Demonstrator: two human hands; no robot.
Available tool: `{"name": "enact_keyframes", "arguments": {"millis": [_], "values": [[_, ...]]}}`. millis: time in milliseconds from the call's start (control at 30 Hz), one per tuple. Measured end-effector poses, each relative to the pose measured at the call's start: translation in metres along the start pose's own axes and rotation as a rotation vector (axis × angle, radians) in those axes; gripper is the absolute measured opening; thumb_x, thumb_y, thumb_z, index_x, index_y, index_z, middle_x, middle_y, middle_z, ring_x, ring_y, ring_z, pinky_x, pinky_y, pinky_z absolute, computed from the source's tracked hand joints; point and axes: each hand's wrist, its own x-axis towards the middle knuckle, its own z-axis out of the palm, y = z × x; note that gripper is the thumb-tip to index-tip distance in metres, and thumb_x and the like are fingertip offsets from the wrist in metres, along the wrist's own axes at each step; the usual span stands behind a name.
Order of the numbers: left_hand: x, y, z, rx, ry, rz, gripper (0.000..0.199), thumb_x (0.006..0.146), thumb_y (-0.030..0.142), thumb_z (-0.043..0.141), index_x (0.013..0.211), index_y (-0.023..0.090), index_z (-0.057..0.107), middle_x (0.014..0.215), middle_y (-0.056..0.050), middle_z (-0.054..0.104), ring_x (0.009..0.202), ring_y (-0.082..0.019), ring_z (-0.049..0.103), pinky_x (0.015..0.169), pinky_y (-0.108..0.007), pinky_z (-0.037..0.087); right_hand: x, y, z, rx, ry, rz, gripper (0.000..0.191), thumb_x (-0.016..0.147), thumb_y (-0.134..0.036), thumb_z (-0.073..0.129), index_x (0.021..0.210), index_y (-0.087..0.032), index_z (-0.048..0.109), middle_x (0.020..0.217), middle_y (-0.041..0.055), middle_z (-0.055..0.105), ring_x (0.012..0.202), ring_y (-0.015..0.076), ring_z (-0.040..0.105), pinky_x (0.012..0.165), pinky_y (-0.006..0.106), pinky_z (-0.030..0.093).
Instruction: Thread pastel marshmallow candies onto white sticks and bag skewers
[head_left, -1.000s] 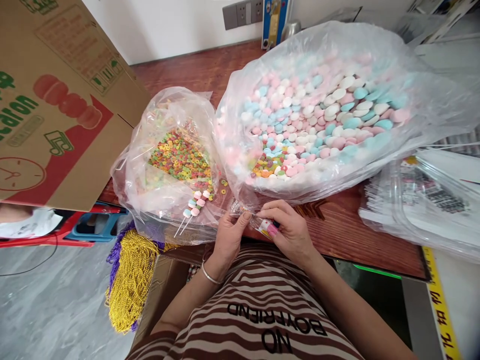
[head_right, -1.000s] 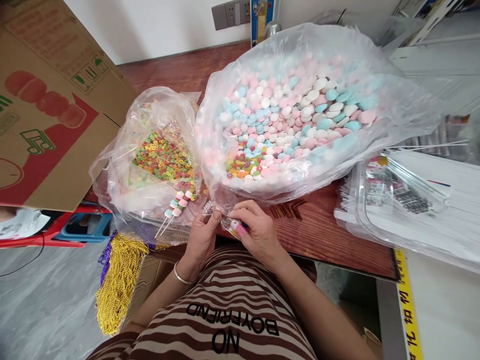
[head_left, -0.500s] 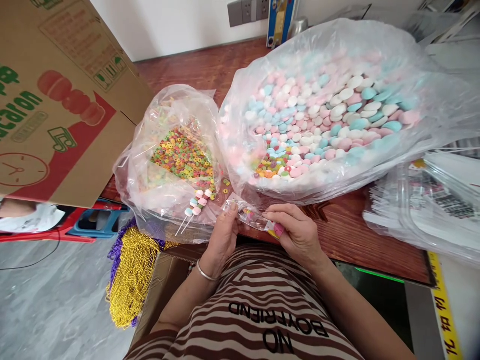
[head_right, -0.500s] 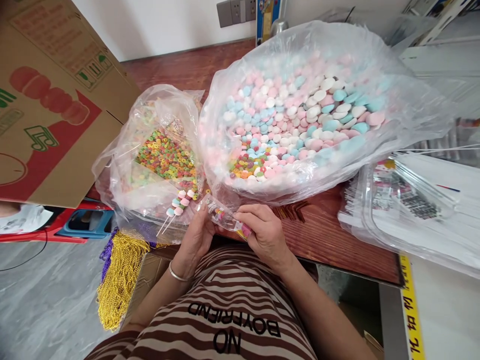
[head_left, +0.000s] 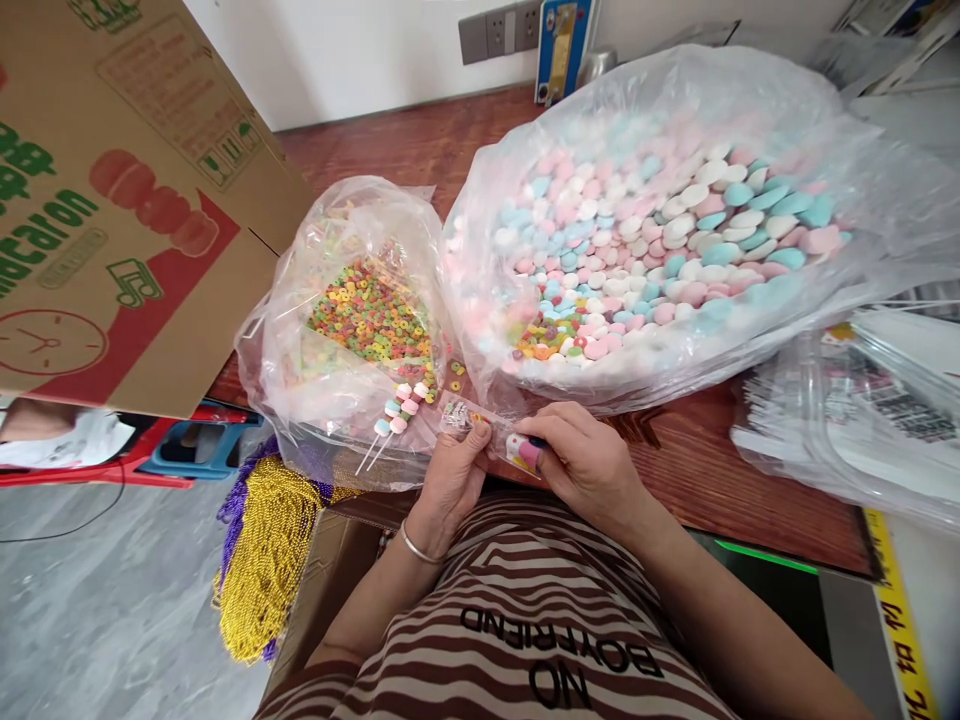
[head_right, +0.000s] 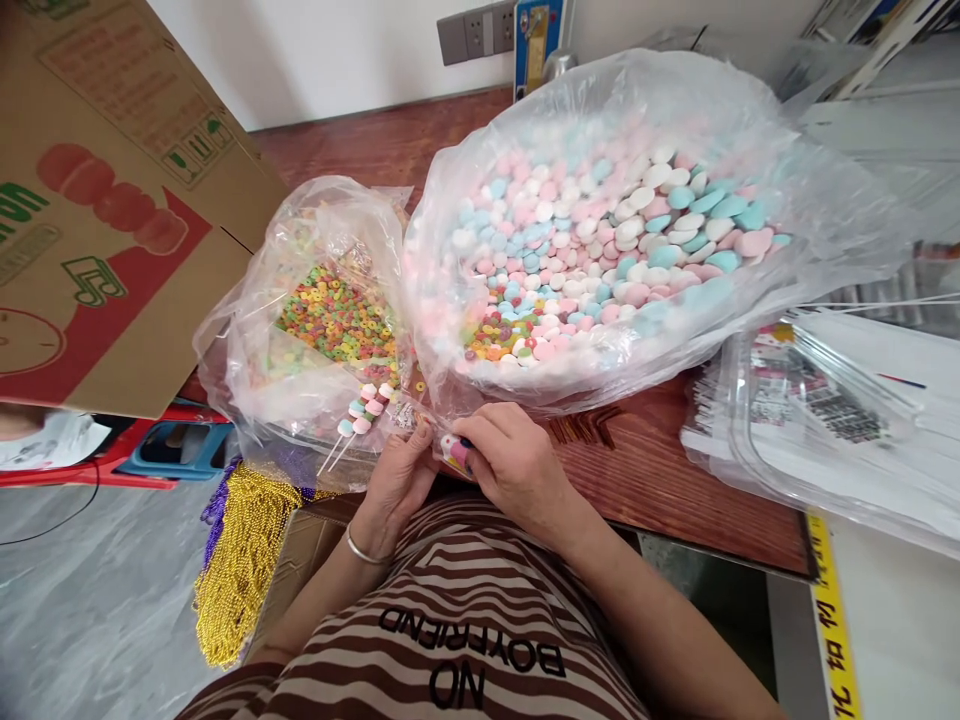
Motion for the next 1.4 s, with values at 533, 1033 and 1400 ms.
{"name": "enact_keyframes", "arguments": {"millis": [533,1033,1400], "values": [[-0.006,0.048,-0.022,-0.334,0.138,0.143,0.036,0.089,0.031,0.076,0.066,0.017,0.053,0.062,0.004,0.044,0.055,-0.007,0.041,0.053,-0.020,0.040,0.042,-0.028,0.022,0.098,0.007,0.010,0.016,0.099,-0.016,0.056,0.111,-0.023,0.065,0.092,0.0046,0.074,0.083,0.0184,0.070,0.076,0.030,0.056],[-0.059,0.101,-0.139,-0.468,0.254,0.619,0.034,0.082,0.020,0.083,0.068,0.016,0.052,0.064,0.006,0.043,0.057,-0.005,0.042,0.054,-0.016,0.040,0.082,-0.060,0.192,-0.284,-0.787,-0.265,0.018,0.094,-0.008,0.056,0.095,-0.014,0.073,0.104,0.0158,0.073,0.098,0.0271,0.068,0.083,0.037,0.050],[-0.044,0.097,-0.125,-0.522,0.348,0.511,0.039,0.092,0.031,0.073,0.067,0.018,0.046,0.064,0.006,0.031,0.054,-0.007,0.034,0.052,-0.018,0.036,0.112,-0.046,0.166,-0.177,-0.473,-0.186,0.017,0.093,-0.007,0.055,0.091,-0.015,0.070,0.089,0.0154,0.073,0.080,0.0269,0.070,0.073,0.039,0.055]]}}
